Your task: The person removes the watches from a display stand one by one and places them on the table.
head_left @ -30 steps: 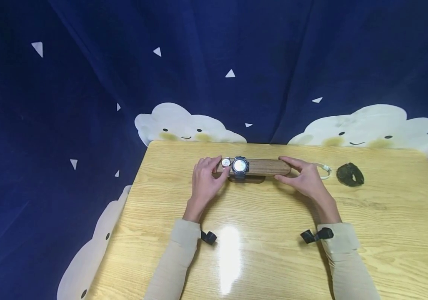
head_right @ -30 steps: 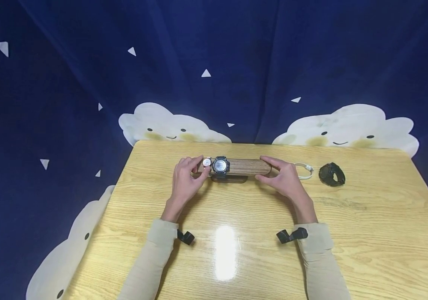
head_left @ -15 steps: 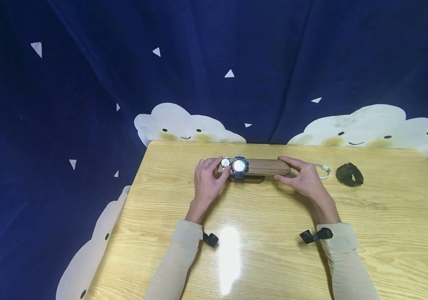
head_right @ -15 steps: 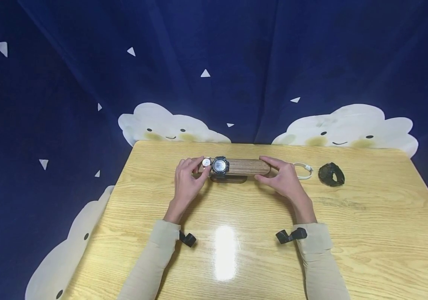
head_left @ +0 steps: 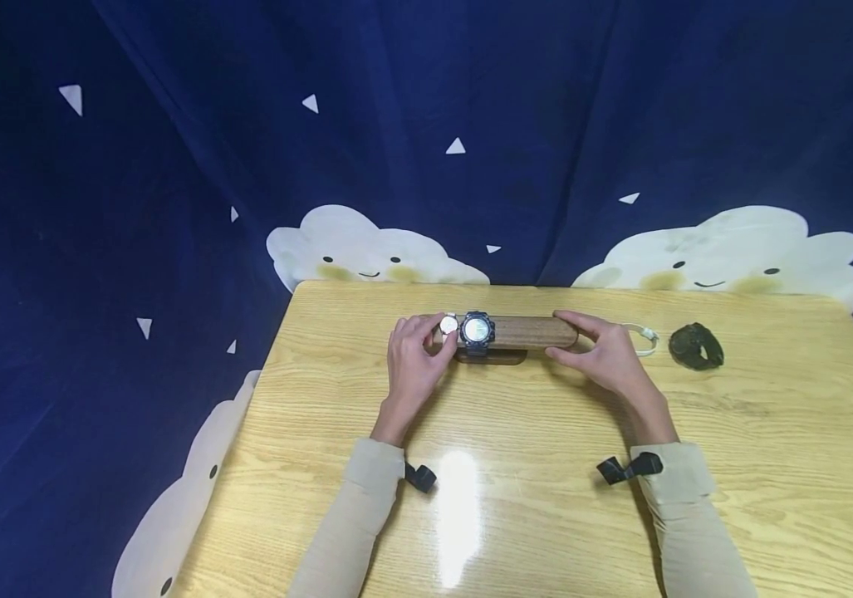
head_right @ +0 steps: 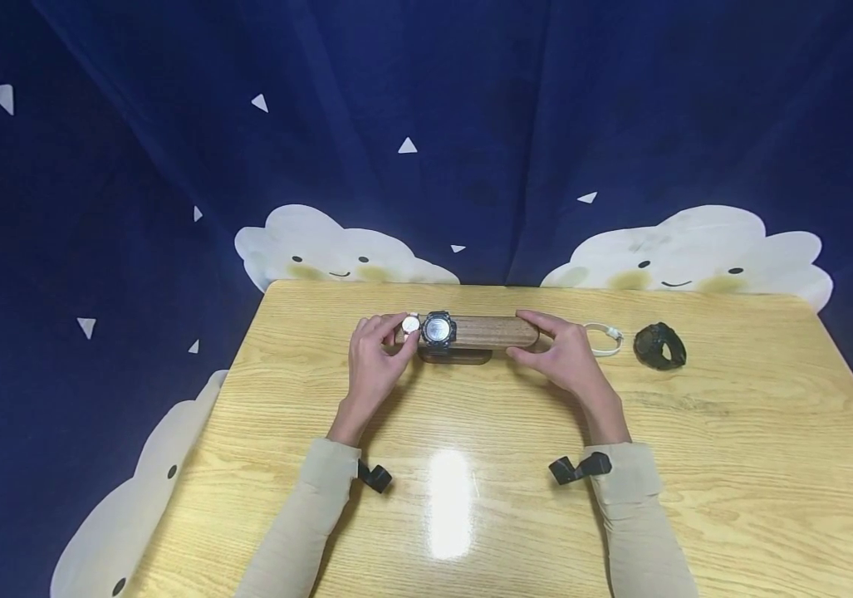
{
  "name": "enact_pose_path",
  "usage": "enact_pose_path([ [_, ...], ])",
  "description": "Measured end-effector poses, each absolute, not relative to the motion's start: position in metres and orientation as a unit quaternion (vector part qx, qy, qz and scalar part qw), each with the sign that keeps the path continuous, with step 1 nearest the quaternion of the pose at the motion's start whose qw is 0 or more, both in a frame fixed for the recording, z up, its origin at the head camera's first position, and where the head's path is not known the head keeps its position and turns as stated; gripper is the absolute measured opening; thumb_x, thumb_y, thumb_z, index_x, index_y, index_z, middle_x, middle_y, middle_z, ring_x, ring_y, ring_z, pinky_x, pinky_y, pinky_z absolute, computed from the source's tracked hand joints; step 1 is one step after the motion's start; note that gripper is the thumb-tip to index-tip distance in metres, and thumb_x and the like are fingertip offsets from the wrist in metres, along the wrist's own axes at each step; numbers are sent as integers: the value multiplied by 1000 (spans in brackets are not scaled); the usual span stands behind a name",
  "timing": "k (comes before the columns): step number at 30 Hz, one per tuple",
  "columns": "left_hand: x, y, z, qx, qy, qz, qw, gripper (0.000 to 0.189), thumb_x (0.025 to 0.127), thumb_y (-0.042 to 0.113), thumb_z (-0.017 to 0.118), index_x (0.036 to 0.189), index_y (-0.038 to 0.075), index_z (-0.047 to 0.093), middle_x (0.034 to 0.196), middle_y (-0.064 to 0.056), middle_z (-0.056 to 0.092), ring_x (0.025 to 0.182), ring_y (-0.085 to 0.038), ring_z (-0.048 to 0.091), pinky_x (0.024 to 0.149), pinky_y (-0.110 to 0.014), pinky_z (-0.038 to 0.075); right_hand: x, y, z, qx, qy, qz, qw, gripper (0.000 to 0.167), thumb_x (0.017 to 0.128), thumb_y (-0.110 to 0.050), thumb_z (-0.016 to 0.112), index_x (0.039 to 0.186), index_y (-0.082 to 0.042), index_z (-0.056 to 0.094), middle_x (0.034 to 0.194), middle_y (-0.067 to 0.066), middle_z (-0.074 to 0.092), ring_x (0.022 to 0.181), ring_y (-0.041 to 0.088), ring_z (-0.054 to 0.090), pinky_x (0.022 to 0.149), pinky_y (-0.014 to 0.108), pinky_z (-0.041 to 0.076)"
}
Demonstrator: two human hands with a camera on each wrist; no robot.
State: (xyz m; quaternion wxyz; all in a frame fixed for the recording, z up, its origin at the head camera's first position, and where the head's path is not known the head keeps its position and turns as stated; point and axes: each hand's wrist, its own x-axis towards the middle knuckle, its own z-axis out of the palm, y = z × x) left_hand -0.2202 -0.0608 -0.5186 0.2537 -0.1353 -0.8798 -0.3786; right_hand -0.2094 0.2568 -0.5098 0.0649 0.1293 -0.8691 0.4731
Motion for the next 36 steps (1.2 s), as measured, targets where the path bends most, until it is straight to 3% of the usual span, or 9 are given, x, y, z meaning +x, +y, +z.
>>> enact_pose_path([
  [15, -222, -64, -519, -126, -871, -397, 261, 31, 87, 24, 83, 112, 6, 79, 72, -2, 58, 71, -17, 47, 70, -29, 40, -210, 258, -511, 127, -869, 474, 60, 61, 83, -14, 90, 139, -6, 67, 140, 20, 65, 133, 42, 59, 108, 55, 50],
  [36, -223, -70, -516, -109, -879, -377, 271, 30, 79, 28, 83, 104, 11, 82, 69, -5, 60, 70, -17, 48, 69, -32, 43, -211, 258, -511, 133, -869, 471, 68, 60, 82, -13, 91, 138, -6, 68, 139, 20, 66, 130, 41, 61, 106, 52, 51],
])
